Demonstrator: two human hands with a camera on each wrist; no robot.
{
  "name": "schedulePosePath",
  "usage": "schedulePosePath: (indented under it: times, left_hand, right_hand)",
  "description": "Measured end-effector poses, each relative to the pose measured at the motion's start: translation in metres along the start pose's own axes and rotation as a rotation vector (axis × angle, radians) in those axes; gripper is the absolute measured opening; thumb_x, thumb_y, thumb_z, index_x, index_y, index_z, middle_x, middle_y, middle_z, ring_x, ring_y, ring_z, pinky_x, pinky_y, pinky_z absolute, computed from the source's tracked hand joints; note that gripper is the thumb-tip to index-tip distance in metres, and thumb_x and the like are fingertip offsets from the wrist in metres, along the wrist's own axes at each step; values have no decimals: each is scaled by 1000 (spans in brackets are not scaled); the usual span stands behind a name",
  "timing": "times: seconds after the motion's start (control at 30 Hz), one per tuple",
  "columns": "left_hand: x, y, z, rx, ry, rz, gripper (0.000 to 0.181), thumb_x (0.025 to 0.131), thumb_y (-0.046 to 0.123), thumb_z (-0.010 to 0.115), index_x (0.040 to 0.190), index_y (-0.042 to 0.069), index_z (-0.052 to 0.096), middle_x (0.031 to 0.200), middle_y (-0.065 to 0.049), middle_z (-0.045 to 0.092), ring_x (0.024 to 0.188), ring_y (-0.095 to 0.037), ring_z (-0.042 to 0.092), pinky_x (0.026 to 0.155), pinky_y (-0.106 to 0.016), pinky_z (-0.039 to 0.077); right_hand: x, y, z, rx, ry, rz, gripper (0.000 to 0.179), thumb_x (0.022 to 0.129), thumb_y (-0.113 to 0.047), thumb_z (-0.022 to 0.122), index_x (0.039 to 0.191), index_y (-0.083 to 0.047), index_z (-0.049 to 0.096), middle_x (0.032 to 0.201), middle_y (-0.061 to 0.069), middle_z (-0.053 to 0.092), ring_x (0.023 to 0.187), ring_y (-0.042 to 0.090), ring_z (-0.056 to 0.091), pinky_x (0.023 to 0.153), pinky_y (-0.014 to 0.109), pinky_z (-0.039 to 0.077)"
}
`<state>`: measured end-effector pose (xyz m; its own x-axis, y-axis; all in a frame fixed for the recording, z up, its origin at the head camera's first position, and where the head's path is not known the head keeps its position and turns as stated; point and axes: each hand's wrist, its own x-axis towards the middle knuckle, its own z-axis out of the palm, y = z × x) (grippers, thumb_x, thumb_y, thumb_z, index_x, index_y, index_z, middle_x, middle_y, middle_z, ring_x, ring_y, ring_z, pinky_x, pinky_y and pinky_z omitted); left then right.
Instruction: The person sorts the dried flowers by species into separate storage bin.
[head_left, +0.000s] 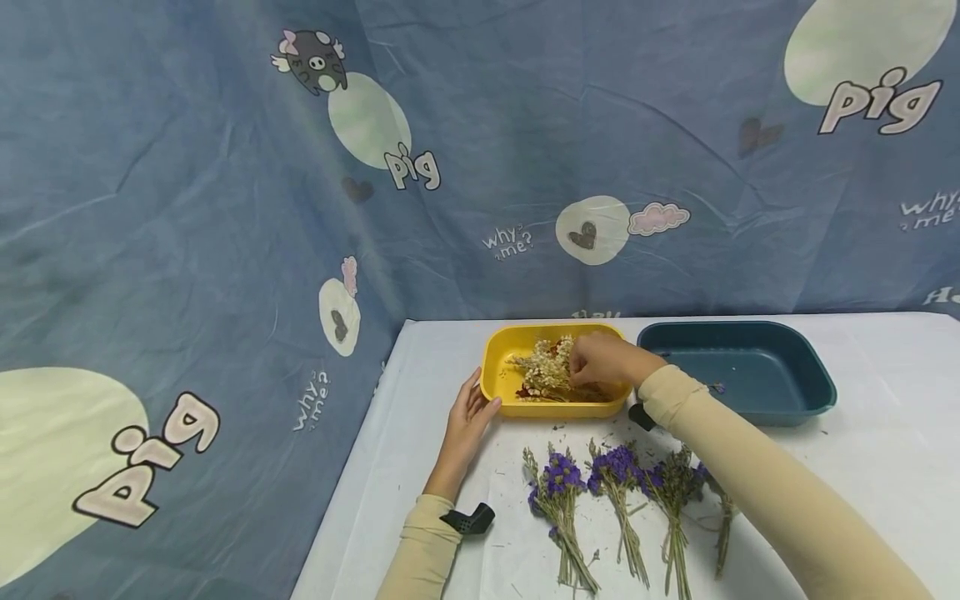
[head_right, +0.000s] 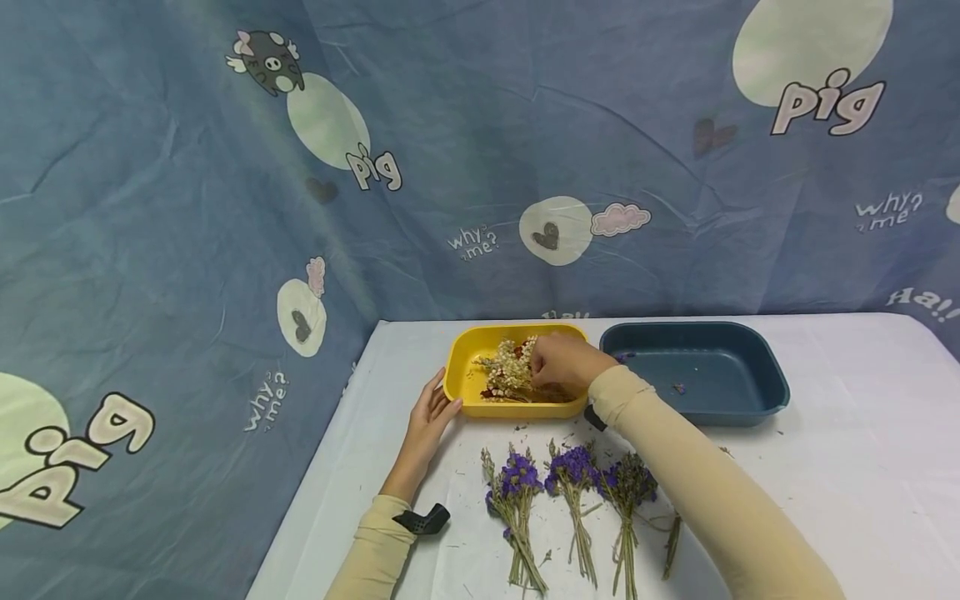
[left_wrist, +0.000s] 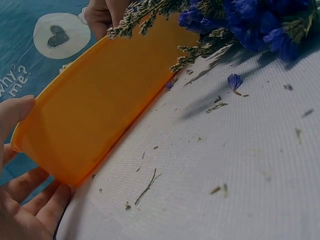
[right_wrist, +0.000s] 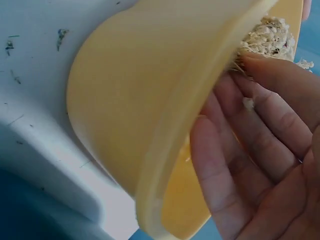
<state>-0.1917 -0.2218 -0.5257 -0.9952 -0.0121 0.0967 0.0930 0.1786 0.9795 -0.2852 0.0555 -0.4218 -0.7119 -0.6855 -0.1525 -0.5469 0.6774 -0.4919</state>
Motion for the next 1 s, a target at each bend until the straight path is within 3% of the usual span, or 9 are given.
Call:
schedulePosePath:
  times: [0.2, 0.3, 0.43, 0.53, 0.63, 0.77, 1.0]
  left_hand:
    - [0, -1, 2, -3, 6, -9, 71, 101, 27, 69, 162, 24, 34, 158, -13, 49, 149, -31, 46, 126, -45, 35]
    - [0, -2, 3, -4, 8, -5, 71, 101, 26, 69, 162, 21, 33, 159, -14, 49, 149, -32, 45, 127, -45, 33]
    - [1, -4, 4, -8, 8, -7, 71, 101, 27, 69, 162, 24, 34, 158, -14, 49, 149, -31, 45, 126, -45, 34]
    - [1, -3, 5, -12, 6, -9, 71, 100, 27, 69, 162, 25, 34, 158, -14, 49, 149, -31, 46, 126, -45, 35]
    - [1, -2, 5, -10, 3, -10, 71, 100, 28, 69, 162, 24, 34, 158, -14, 49, 149, -31, 46, 126, -45, 35]
    - [1, -1, 4, -4, 15, -17, 70, 100, 28, 70, 161, 25, 36, 156, -13, 51, 145, -32, 49, 122, -44, 40]
    - [0, 2, -4, 32, 45, -12, 60, 101, 27, 69, 156, 20, 46, 148, -14, 57, 137, -31, 57, 109, -32, 54]
  right_hand:
    - [3, -1, 0, -17, -65, 9, 30, 94, -9, 71, 64, -9, 68, 54, -6, 47, 51, 8, 37, 58, 23, 37]
    - [4, -1, 1, -18, -84, 21, 31, 94, -7, 70, 63, -9, 68, 53, -6, 47, 50, 8, 37, 57, 22, 36]
    - [1, -3, 2, -19, -97, 48, 26, 95, -9, 71, 69, -9, 74, 58, -4, 58, 53, 8, 42, 59, 23, 40]
    - [-6, -3, -4, 24, -90, 60, 13, 96, -14, 73, 85, -9, 78, 78, -1, 72, 67, 9, 58, 68, 29, 54]
    - [-16, 1, -13, 87, -60, 58, 19, 97, -19, 73, 109, -4, 76, 102, 8, 76, 90, 19, 70, 83, 39, 61]
    - [-33, 11, -26, 158, 26, 56, 43, 99, -23, 71, 133, 2, 64, 127, 22, 70, 115, 36, 68, 95, 48, 60]
    - [-81, 38, -40, 191, 232, 93, 54, 99, -27, 72, 143, -1, 56, 143, 25, 60, 133, 45, 56, 106, 61, 52]
